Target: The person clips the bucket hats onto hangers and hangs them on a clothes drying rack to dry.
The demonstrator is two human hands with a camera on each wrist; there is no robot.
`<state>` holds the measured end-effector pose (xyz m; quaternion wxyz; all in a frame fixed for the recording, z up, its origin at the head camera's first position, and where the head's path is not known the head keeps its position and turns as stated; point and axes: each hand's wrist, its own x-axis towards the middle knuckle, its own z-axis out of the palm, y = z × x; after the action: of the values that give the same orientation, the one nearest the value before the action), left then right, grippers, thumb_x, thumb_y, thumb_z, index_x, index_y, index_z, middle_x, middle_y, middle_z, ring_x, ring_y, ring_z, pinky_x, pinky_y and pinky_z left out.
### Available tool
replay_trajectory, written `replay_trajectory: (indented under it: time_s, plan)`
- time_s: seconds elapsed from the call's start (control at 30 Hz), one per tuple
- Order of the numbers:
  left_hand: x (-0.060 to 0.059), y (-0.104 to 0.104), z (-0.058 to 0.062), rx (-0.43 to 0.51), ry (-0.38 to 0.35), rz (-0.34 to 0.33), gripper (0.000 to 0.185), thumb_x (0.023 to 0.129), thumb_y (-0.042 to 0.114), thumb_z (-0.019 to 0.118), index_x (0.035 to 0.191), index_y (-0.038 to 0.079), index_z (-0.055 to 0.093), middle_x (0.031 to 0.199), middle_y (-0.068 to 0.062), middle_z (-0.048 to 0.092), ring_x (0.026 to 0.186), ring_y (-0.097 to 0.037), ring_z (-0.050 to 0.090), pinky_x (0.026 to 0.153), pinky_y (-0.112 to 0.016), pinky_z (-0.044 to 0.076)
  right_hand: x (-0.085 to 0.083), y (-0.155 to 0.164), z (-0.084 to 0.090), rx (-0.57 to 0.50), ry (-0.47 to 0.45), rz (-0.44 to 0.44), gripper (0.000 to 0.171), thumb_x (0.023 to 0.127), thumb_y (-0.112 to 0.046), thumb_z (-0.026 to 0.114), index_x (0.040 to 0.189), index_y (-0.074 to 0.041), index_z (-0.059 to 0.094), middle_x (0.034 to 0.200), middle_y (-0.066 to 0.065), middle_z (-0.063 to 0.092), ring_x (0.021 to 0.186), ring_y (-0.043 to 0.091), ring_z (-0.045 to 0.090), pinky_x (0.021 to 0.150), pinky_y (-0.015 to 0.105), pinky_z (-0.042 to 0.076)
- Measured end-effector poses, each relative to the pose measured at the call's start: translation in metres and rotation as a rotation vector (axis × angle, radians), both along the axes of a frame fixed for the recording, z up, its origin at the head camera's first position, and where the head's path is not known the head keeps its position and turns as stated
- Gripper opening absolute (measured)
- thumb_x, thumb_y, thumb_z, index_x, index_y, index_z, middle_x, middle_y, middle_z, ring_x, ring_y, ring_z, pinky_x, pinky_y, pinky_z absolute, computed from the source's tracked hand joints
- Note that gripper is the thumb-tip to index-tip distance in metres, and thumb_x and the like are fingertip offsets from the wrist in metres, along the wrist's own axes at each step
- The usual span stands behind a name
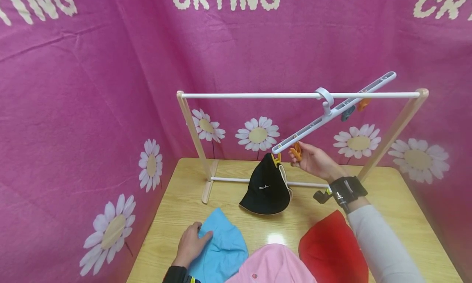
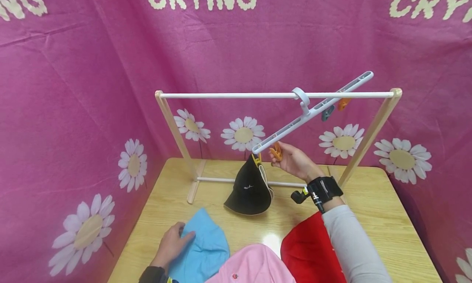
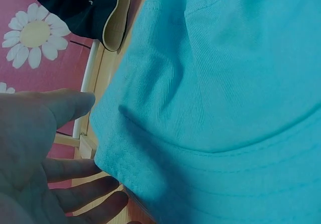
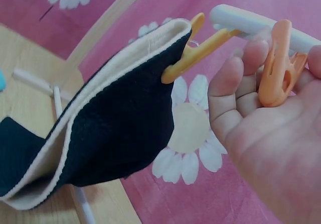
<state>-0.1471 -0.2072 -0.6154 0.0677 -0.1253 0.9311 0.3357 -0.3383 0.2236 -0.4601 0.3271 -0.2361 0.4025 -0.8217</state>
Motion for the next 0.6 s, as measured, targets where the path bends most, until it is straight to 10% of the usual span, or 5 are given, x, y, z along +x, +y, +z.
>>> replay_trajectory:
  time_s: [0.37,0.6]
  plan:
    - [-0.005,0.001,-0.005,-0.018,0.006,0.013,0.056,0.093,0.032,0.079,0.129,-0.008,0.063,0.115,-0.02,0.069,0.104,-0.034,0.067,0.092,-0.056,0.054,-0.008,-0.003,-0.001,-0.168,-0.175,0.121,0.05,0.116,-0.026,0.013,0.14,-0.01,0.054,0.131,0.016,0.064,0.116,0.024,0.064,0.099,0.033,0.052]
    - [-0.005,-0.001,-0.004,-0.012,0.028,-0.003,0.054,0.093,0.032,0.079,0.128,-0.007,0.064,0.112,-0.019,0.069,0.103,-0.034,0.067,0.09,-0.056,0.055,-0.012,-0.003,-0.006,-0.18,-0.114,0.138,0.056,0.115,-0.019,0.009,0.14,-0.006,0.058,0.127,0.014,0.066,0.111,0.023,0.064,0.097,0.033,0.051]
